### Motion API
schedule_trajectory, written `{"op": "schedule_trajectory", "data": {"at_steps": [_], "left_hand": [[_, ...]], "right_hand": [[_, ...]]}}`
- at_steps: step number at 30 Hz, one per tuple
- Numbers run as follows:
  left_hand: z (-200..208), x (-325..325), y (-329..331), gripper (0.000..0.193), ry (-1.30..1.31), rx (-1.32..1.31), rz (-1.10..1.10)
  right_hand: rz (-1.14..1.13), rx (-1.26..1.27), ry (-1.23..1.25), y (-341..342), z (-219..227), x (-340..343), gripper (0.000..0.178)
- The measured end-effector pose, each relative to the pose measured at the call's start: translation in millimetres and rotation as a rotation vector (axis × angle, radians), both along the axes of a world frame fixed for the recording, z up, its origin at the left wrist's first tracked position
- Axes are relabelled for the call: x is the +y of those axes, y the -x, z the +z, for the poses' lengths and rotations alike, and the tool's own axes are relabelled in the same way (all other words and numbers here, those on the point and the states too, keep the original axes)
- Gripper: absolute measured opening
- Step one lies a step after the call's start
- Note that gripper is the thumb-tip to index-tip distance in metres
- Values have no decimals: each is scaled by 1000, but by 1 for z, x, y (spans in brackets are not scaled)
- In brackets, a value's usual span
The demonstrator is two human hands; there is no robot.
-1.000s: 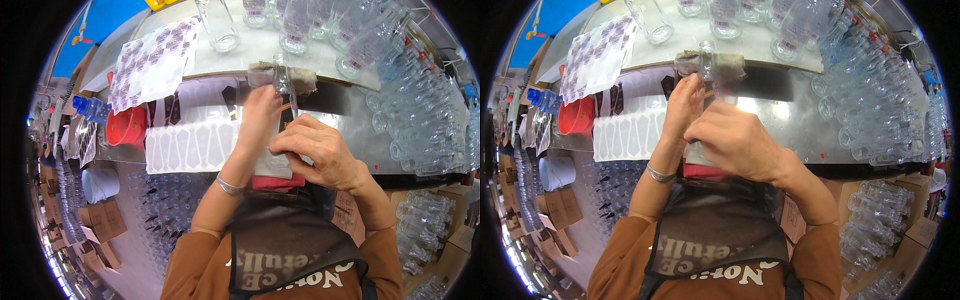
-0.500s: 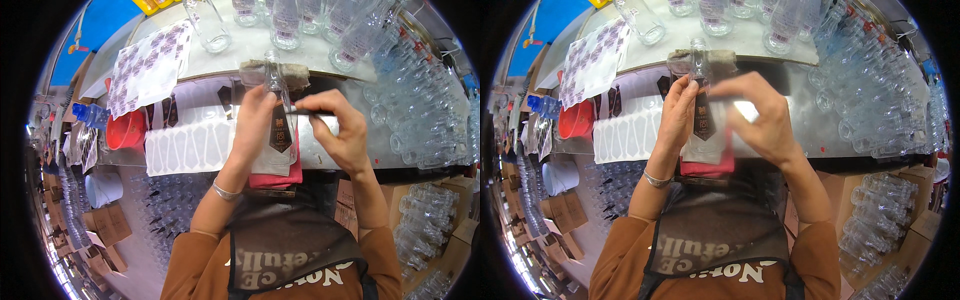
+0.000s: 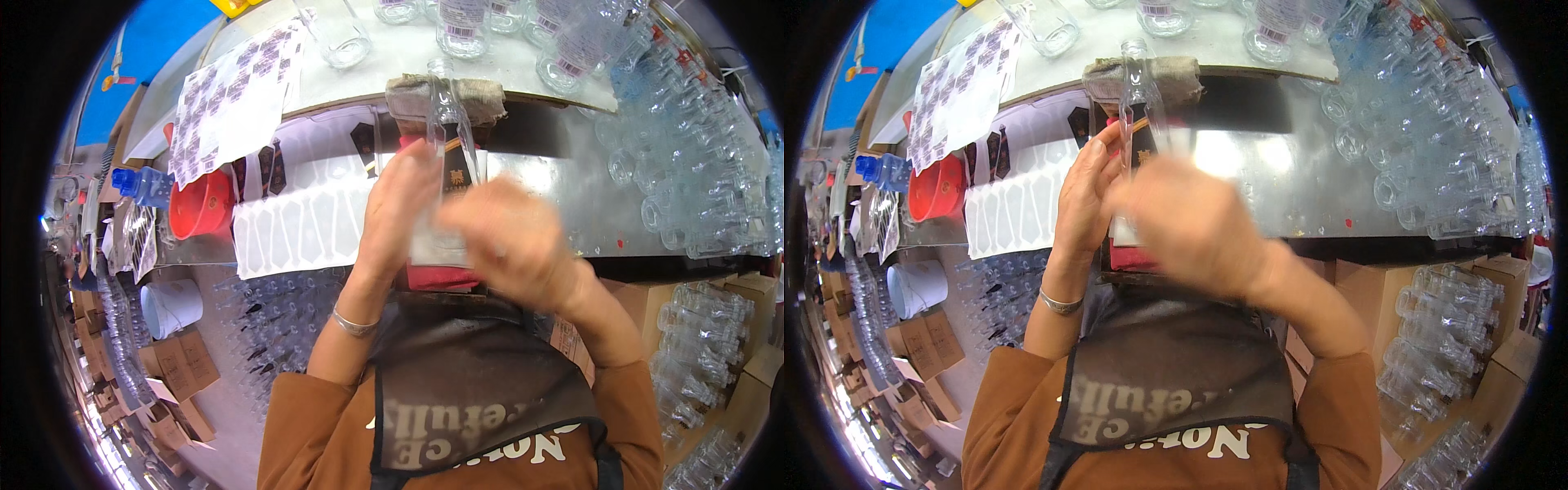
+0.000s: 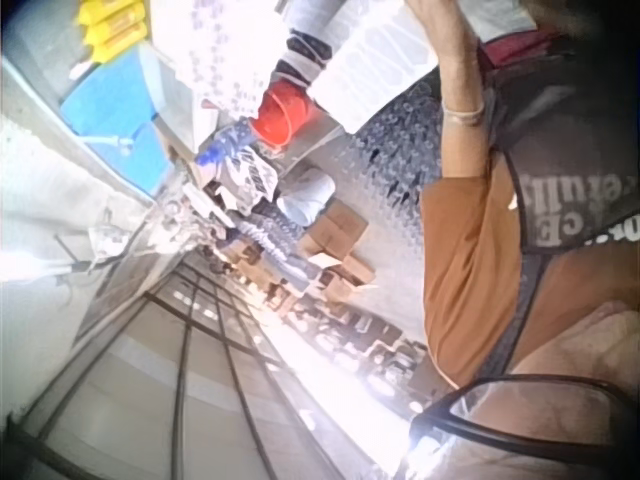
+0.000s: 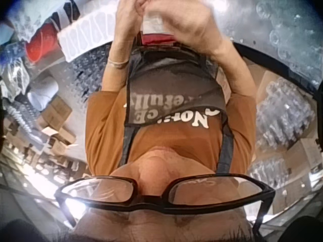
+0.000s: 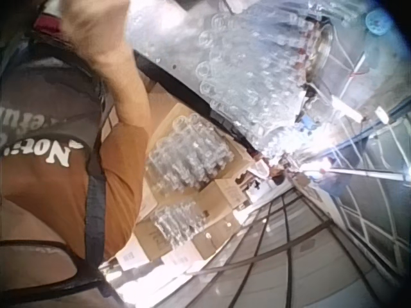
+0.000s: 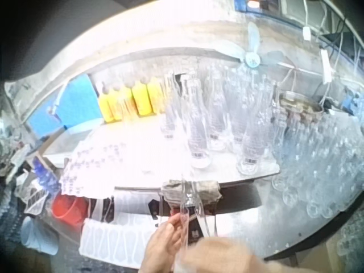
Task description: The person applies labels to clear plastic bottles one at a time. They pick up a bottle, place a label on it, smooth it with a black card, and set the bottle aside. The process repeats for multiple bottles.
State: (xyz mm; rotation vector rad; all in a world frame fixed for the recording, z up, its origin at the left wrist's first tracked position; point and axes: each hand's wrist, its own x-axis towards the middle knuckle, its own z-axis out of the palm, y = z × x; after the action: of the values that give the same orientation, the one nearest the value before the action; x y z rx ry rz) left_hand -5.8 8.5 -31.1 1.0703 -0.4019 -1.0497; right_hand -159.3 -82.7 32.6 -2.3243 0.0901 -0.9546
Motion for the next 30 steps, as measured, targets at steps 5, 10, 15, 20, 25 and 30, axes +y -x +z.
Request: {"op": "schedule_trajectory", "data": {"at_steps": [5, 10, 15, 20, 25, 30], "left_hand": [[2, 13, 12, 55, -55, -241, -18], [-9, 16, 27, 62, -37, -495, -42], [-12, 17, 28, 63, -16, -571, -34], [-20, 18, 27, 62, 7, -550, -29], [-19, 18, 31, 62, 45, -470, -30], [-12, 18, 31, 68, 38, -402, -34]], "right_hand": [[170, 81, -62, 33, -14, 16, 33], [-159, -48, -129, 31, -26, -14, 32], [-88, 74, -513, 61, -34, 23, 27], [-274, 10, -787, 24, -35, -19, 28], [-309, 14, -255, -15, -18, -66, 30], [-215, 27, 8, -36, -3, -75, 29]]}}
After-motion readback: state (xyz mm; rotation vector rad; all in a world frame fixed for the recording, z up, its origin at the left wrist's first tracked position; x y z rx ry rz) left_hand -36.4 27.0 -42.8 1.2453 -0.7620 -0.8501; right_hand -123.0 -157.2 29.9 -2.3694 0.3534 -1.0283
